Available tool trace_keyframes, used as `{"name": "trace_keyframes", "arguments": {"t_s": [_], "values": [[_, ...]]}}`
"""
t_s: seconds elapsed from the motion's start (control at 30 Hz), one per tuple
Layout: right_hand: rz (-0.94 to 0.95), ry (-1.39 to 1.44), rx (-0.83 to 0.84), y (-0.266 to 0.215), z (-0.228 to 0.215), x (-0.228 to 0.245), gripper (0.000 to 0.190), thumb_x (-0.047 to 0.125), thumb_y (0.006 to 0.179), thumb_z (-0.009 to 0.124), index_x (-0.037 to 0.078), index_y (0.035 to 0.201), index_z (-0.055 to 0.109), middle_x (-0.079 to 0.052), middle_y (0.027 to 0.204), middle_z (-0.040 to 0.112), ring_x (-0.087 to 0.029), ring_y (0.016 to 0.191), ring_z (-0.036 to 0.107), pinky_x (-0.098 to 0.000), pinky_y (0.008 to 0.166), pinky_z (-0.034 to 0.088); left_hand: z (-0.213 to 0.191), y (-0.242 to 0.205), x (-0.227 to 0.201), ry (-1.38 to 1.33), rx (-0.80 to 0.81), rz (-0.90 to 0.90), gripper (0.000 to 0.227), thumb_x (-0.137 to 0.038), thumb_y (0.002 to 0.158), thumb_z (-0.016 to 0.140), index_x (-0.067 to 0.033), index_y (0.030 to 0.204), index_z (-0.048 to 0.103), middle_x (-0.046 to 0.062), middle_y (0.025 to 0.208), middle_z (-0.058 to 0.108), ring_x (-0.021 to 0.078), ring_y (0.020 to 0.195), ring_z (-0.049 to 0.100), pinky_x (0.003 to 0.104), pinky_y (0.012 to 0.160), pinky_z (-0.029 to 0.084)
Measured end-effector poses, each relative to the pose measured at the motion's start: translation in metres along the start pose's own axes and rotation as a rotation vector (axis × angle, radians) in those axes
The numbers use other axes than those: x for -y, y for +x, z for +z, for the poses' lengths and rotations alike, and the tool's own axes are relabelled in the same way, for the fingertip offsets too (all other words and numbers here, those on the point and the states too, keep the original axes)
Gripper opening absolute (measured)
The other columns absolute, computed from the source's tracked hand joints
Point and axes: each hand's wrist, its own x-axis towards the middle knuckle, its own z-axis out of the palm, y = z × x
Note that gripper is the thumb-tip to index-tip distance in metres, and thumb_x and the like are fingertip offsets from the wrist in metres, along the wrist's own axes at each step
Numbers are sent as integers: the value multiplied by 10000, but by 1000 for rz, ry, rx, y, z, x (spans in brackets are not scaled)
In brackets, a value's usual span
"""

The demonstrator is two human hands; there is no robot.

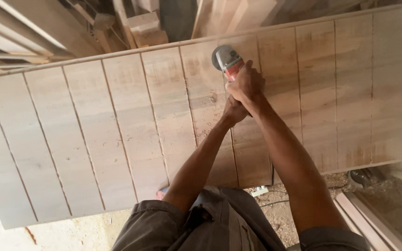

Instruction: The person uses a power sander to smooth the surface of a wooden panel, moving the tool across the panel repeatedly before setting it down.

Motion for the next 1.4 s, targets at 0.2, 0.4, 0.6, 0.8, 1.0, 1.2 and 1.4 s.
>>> {"name": "trace_keyframes", "arguments": {"t_s": [0.2, 0.4, 0.6, 0.8, 1.0, 1.2, 1.4], "values": [[-95, -44, 10, -14, 19, 41, 737, 256, 766, 826, -65, 1298, 430, -303, 1096, 677, -435, 984, 697, -498, 867, 575, -32, -16, 4, -112, -69, -20, 287, -101, 829, 772, 70, 1038, 675, 152, 916, 756, 233, 778, 769, 381, 618, 645], [-175, -48, 25, -24, 45, 78, 714, 232, 776, 823, -66, 1296, 436, -295, 1078, 676, -415, 937, 701, -488, 815, 584, -77, -32, 2, -28, -138, 84, 343, -93, 806, 812, 66, 1071, 662, 161, 908, 752, 250, 804, 762, 375, 622, 626], [-254, -52, 49, -30, 65, 116, 691, 208, 786, 819, -66, 1294, 441, -287, 1060, 675, -395, 891, 704, -479, 763, 592, -111, -48, -6, -183, -250, 101, 462, -80, 769, 807, 96, 1133, 586, 202, 1009, 708, 301, 840, 759, 415, 643, 635], [-326, -33, 82, -36, 91, 152, 668, 184, 796, 816, -67, 1292, 446, -279, 1042, 674, -375, 844, 708, -470, 710, 601, -148, -60, 11, -111, -282, 66, 357, -130, 889, 692, 99, 1151, 610, 218, 1030, 711, 294, 880, 755, 405, 684, 636], [-351, 1, 90, -52, 98, 160, 645, 160, 805, 812, -67, 1290, 452, -271, 1023, 673, -355, 797, 712, -461, 658, 610, -154, -78, 19, -140, -323, 214, 374, -205, 956, 684, 63, 1208, 621, 205, 1100, 688, 245, 976, 663, 393, 764, 592], [-309, -4, 59, -48, 68, 121, 670, 172, 779, 820, -54, 1290, 450, -281, 1065, 678, -388, 868, 721, -491, 736, 604, -108, -52, 26, -42, -278, 160, 385, -231, 953, 667, 21, 1236, 604, 157, 1120, 661, 239, 1024, 631, 408, 805, 569], [-224, -37, 26, -34, 48, 82, 715, 206, 744, 837, -30, 1290, 439, -293, 1111, 683, -434, 978, 703, -519, 864, 571, -69, -33, 29, -18, -203, 82, 434, -246, 904, 711, -23, 1259, 602, 126, 1148, 674, 215, 1041, 617, 412, 826, 548]]}}
